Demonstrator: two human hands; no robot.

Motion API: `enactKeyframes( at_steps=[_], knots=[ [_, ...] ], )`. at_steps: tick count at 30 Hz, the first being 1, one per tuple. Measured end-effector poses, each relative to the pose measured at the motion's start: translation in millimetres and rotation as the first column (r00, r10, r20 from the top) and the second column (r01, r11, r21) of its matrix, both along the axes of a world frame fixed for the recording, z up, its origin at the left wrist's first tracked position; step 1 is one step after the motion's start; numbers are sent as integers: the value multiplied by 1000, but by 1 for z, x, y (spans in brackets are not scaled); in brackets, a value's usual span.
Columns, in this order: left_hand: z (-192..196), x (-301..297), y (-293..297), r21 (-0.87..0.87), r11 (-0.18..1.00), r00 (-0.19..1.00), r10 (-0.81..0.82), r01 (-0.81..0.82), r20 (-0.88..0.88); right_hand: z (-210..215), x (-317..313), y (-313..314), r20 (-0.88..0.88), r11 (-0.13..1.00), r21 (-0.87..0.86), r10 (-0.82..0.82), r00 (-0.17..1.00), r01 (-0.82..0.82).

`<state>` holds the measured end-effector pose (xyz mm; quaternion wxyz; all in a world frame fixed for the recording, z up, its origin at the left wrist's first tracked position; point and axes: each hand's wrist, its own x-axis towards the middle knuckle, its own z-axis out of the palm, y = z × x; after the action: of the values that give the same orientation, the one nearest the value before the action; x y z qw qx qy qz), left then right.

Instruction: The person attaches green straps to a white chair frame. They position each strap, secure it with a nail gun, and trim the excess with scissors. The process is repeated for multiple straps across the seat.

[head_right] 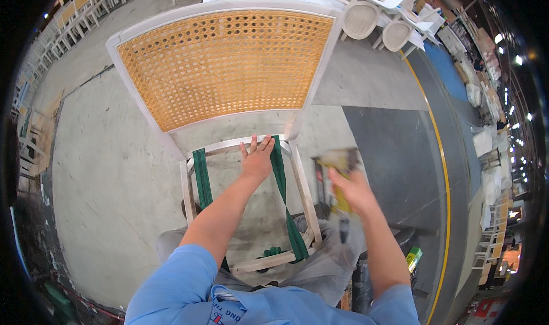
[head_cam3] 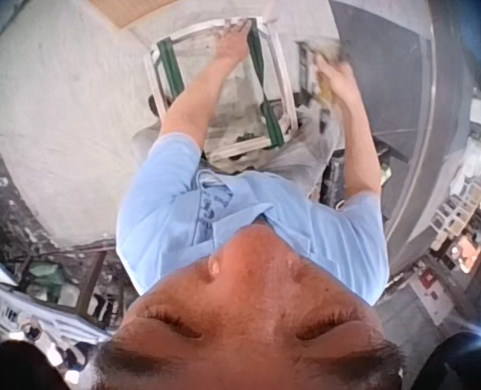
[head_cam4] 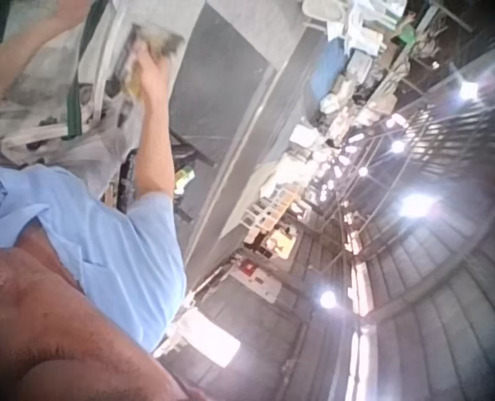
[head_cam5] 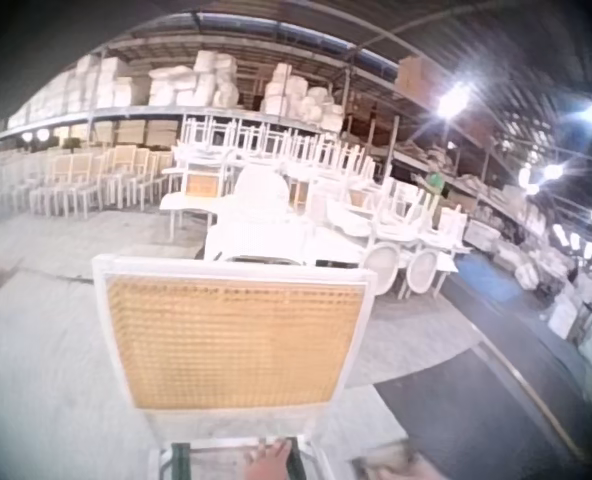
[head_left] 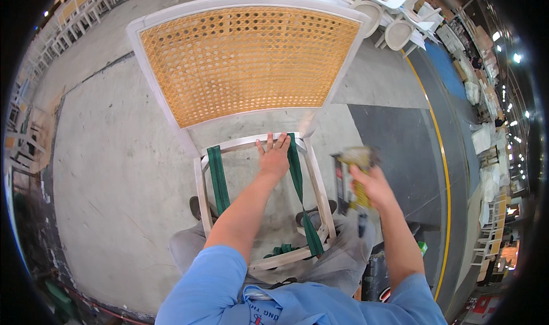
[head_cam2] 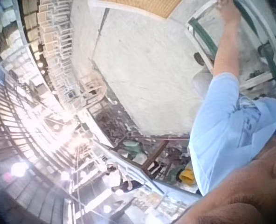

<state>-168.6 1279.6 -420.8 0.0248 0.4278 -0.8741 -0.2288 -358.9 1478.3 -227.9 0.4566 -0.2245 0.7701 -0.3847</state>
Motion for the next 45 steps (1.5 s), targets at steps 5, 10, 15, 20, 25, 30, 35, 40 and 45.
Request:
enactKeyframes(
  at_steps=[5,10,15,20,25,30,35,40,45],
  knots=[
    [1,1,-1,-31,999,998,23,-25,-53,-56,51,-123,134,999,-23,36,990,-33],
    [3,2,-3,66,998,999,17,-14,-42,-88,64,-162,-56,999,44,21,998,-19],
    [-2,2,-3,10,999,993,50,-49,-106,-101,64,-170,-83,1000,28,14,996,-12],
    [-7,2,-3,6,999,991,54,-53,-119,-104,65,-168,-80,1000,19,23,997,-21],
    [-9,0,-2,63,997,994,47,-41,-99,-109,65,-168,-101,998,56,6,995,-1],
    [-17,7,4,-55,990,931,102,-130,-351,-108,63,-164,-43,1000,-8,8,999,-9],
    [-28,15,27,201,929,741,369,-310,-561,-105,60,-161,4,997,-62,52,999,-52],
    [-41,-2,28,886,436,502,808,-157,-309,-111,62,-167,-13,999,-3,42,999,-42],
    [-55,-3,20,892,449,502,781,-40,-371,-115,64,-168,-27,999,-19,44,999,-45]
  ],
)
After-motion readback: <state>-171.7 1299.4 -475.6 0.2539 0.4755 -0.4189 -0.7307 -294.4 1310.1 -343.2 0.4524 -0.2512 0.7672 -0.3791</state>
